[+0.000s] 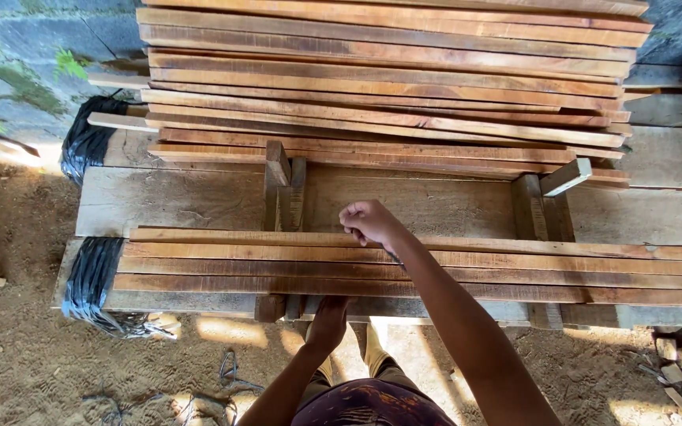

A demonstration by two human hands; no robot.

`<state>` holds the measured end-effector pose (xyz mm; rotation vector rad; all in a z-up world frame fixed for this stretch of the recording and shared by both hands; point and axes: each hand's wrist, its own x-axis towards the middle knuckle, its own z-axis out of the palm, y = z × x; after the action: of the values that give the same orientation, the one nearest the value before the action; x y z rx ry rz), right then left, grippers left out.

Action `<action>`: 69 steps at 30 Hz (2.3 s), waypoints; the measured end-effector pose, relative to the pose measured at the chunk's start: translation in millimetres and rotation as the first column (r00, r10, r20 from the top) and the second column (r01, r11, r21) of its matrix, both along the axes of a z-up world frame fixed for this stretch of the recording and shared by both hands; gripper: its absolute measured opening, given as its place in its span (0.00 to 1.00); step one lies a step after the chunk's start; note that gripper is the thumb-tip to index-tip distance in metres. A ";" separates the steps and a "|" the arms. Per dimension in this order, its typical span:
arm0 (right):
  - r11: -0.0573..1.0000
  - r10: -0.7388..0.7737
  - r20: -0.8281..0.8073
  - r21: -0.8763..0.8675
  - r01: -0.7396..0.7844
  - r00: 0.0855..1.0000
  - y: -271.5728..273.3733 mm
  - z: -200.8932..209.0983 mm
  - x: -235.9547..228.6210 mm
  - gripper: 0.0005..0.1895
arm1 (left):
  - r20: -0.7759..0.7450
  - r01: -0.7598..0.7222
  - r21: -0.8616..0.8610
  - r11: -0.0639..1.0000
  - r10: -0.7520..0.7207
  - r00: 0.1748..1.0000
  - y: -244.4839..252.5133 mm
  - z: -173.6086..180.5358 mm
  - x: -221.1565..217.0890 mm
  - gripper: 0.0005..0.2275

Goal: Bundling several thin wooden slats together using plastic straps.

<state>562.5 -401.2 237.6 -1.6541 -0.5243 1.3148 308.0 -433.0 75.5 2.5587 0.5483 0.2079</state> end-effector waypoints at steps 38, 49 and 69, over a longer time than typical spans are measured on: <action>0.959 0.237 0.421 0.044 -0.281 0.876 -47.3 18.6 -33.3 0.20 | 0.525 -0.058 -0.403 0.913 0.283 0.802 38.8 204.9 8.4 0.05; 0.887 -0.043 0.476 0.423 -0.186 0.879 -11.3 14.0 -25.6 0.16 | 0.176 -0.001 -0.285 0.959 0.053 0.983 40.2 157.9 -23.1 0.09; 0.969 -0.040 0.286 0.246 -0.033 0.957 -37.4 17.7 -23.1 0.17 | 0.350 -0.011 -0.597 0.802 0.273 0.896 71.6 219.7 69.1 0.11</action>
<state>539.5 -438.6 255.3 -1.6400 -0.8258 0.9618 377.1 -361.5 295.2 1.7940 0.5359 0.5447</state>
